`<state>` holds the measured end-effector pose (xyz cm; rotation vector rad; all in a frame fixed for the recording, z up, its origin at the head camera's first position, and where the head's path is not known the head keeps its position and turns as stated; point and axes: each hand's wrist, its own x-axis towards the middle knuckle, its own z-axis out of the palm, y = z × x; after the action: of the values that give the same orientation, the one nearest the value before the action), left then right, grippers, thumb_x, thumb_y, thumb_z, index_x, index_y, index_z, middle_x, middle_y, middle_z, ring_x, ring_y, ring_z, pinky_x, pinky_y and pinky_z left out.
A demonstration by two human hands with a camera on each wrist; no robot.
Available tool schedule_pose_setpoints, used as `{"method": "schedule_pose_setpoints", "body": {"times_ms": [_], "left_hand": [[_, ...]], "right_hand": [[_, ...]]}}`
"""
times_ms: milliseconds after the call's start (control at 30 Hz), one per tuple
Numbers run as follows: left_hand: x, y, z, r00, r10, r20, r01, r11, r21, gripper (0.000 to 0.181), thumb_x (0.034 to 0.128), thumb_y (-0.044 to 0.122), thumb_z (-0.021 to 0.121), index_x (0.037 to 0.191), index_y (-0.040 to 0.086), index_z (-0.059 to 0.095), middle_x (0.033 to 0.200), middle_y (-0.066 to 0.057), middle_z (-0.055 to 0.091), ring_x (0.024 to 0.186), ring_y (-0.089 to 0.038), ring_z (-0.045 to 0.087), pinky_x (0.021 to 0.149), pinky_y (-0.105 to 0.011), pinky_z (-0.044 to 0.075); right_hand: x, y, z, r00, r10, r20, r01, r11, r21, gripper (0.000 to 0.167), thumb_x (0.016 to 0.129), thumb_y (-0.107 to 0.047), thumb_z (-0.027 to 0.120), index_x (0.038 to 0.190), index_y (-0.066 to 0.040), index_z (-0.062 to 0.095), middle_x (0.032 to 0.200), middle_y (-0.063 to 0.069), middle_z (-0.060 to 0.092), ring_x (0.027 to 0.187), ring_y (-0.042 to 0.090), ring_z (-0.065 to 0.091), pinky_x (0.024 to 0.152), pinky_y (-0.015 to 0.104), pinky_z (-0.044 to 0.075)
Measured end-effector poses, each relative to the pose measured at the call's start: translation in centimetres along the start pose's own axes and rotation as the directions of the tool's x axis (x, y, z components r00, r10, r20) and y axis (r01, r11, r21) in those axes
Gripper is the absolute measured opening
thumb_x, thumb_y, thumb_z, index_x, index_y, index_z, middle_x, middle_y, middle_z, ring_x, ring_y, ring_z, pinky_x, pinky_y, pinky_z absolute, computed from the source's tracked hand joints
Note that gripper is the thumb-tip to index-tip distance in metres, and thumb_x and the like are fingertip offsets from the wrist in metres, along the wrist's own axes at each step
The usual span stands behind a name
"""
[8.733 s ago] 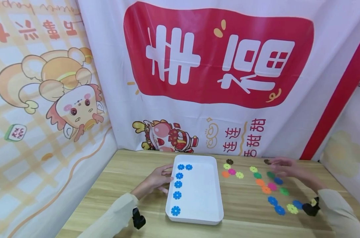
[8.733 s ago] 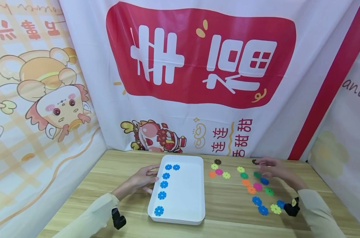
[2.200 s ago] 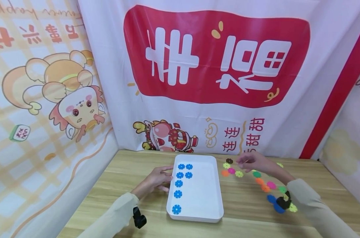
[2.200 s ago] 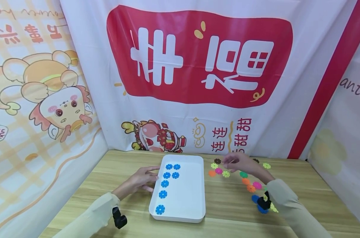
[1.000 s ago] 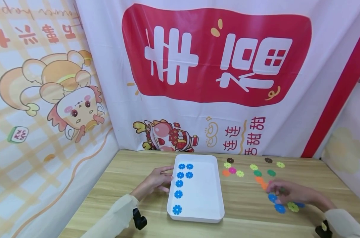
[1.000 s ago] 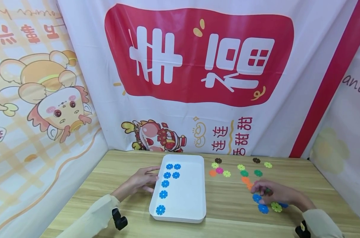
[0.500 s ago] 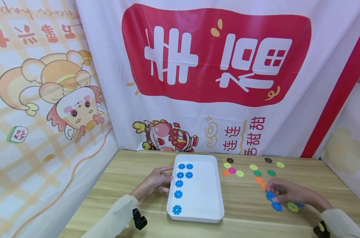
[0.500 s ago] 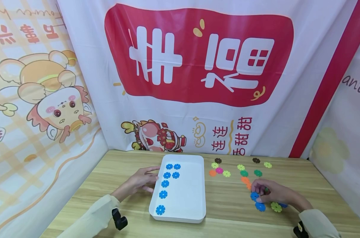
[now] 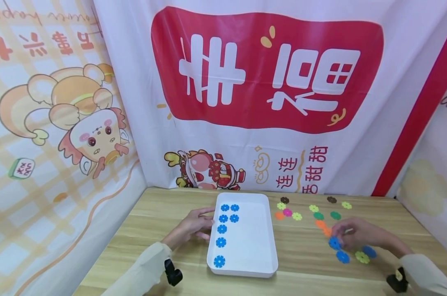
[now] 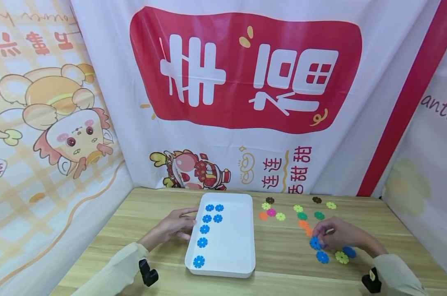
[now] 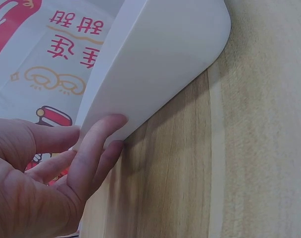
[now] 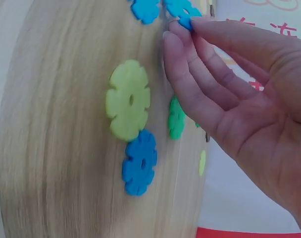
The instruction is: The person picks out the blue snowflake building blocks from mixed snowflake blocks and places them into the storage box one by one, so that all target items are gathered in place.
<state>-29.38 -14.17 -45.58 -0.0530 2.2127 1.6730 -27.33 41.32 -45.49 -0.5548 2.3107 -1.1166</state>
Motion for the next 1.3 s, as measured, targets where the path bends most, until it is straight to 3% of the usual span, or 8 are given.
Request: {"method": "schedule_pose_setpoints", "body": {"times_ms": [167,367,633,800,967,1300], "left_hand": [[0.3,-0.1,0.0,1.000,0.006,0.013,-0.005,1.000,-0.012,0.058,0.1034,0.010,0.065,0.158,0.011,0.046,0.140,-0.025,0.064,0.103,-0.026,0.075,0.067,-0.036,0.069],[0.3,-0.3,0.2,0.999,0.023,0.024,-0.022,1.000,-0.017,0.058,0.1032,0.009,0.064,0.158,0.008,0.045,0.140,-0.027,0.064,0.103,-0.028,0.075,0.065,-0.036,0.069],[0.2,0.0,0.1,1.000,0.010,0.013,-0.010,1.000,-0.024,0.059,0.1021,0.007,0.065,0.158,0.008,0.046,0.144,-0.028,0.060,0.104,-0.029,0.075,0.065,-0.035,0.069],[0.2,0.1,-0.3,1.000,-0.010,0.024,0.011,0.999,-0.036,0.061,0.1006,0.007,0.067,0.158,0.010,0.046,0.147,-0.026,0.059,0.104,-0.028,0.075,0.068,-0.035,0.069],[0.2,0.0,-0.7,0.999,-0.007,0.051,0.009,0.999,-0.043,0.064,0.0992,0.008,0.069,0.158,0.009,0.045,0.149,-0.026,0.057,0.105,-0.029,0.075,0.070,-0.035,0.069],[0.3,0.1,-0.7,0.997,0.019,0.077,-0.014,0.998,-0.056,0.063,0.1008,0.005,0.066,0.159,0.008,0.042,0.155,-0.026,0.050,0.108,-0.031,0.075,0.072,-0.039,0.070]], "right_hand": [[-0.1,-0.4,0.1,0.999,0.049,-0.018,-0.046,0.987,0.155,0.030,0.102,-0.006,0.062,0.128,0.009,0.061,0.108,0.016,0.071,0.095,0.030,0.070,0.083,0.040,0.068],[0.2,-1.0,0.3,0.994,0.106,-0.008,-0.098,0.941,0.324,0.032,0.107,-0.012,0.058,0.130,0.010,0.060,0.111,0.013,0.074,0.100,0.028,0.073,0.090,0.042,0.067],[1.5,-3.0,1.0,0.988,0.148,-0.044,-0.124,0.930,0.345,0.031,0.107,-0.014,0.060,0.128,0.009,0.063,0.112,0.011,0.076,0.103,0.026,0.074,0.093,0.040,0.067],[2.9,-4.7,1.9,0.990,0.122,-0.076,-0.085,0.923,0.375,0.032,0.108,-0.016,0.060,0.128,0.008,0.063,0.111,0.010,0.075,0.103,0.025,0.074,0.093,0.039,0.067],[4.5,-6.5,3.0,0.995,0.058,-0.082,-0.016,0.898,0.439,0.028,0.108,-0.011,0.058,0.126,0.009,0.063,0.107,0.010,0.076,0.104,0.025,0.074,0.096,0.041,0.066],[8.0,-10.0,5.4,0.989,0.063,-0.137,0.010,0.879,0.476,0.030,0.104,-0.006,0.061,0.128,0.012,0.061,0.109,0.013,0.077,0.103,0.029,0.074,0.100,0.048,0.063]]}}
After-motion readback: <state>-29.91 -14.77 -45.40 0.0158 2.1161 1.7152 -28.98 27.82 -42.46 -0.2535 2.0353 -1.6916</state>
